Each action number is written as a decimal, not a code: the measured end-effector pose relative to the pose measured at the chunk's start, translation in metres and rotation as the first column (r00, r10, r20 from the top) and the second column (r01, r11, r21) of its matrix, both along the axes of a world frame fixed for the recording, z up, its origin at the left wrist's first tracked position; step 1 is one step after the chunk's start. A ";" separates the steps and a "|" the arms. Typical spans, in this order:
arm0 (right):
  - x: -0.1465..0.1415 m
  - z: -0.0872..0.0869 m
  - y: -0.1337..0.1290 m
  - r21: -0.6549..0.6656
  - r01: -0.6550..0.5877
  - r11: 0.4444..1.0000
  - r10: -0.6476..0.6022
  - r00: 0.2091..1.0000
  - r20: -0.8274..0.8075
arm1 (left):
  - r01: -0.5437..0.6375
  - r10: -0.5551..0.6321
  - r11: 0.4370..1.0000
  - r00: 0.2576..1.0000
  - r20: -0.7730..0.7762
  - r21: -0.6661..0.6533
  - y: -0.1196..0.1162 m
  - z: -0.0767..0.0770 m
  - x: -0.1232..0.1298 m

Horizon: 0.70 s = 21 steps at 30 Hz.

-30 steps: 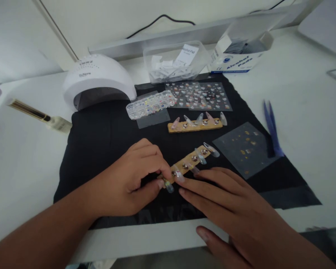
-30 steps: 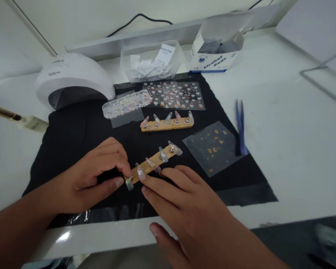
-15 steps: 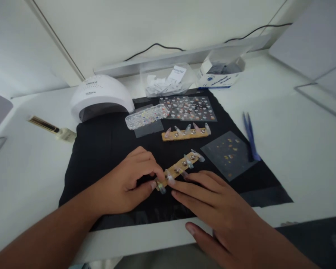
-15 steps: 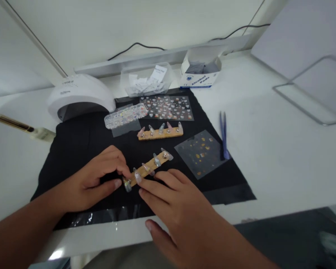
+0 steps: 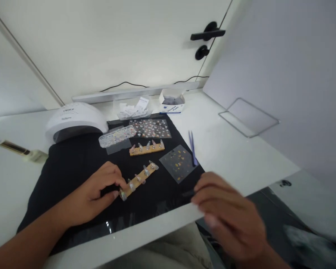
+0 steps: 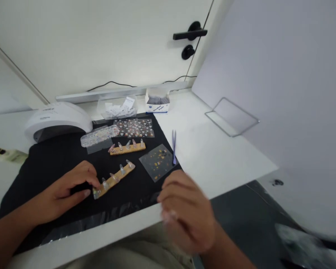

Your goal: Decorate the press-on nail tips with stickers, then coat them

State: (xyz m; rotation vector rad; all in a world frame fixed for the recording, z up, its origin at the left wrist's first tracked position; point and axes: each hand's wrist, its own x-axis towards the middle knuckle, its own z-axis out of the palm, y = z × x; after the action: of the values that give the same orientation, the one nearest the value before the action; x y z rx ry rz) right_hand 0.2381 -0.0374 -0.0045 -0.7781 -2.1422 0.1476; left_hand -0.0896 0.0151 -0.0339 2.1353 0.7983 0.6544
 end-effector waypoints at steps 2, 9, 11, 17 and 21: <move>0.028 0.009 0.015 -0.024 0.138 0.990 -0.137 0.990 0.045 | -0.058 0.058 0.998 0.997 0.046 0.003 0.002 -0.003 -0.005; 0.071 0.009 0.085 -0.165 0.265 0.950 -0.160 0.868 0.471 | -0.205 0.206 0.978 0.976 0.069 -0.024 0.001 -0.012 -0.011; 0.073 0.010 0.099 -0.194 0.260 0.946 -0.114 0.826 0.552 | -0.249 0.251 0.968 0.964 0.088 -0.039 -0.001 -0.014 -0.010; 0.095 0.012 0.122 -0.220 0.233 0.947 -0.020 0.727 0.686 | -0.273 0.279 0.958 0.958 0.059 -0.091 -0.001 -0.014 -0.012; 0.105 0.004 0.134 -0.170 0.178 0.969 -0.002 0.696 0.718 | -0.307 0.313 0.948 0.946 0.082 -0.078 -0.001 -0.018 -0.014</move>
State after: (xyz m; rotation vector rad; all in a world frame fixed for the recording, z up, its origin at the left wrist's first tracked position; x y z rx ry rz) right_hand 0.3426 0.0970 -0.0003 -1.2269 -2.8530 0.0331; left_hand -0.1034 0.0144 -0.0516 1.9223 1.1013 0.8726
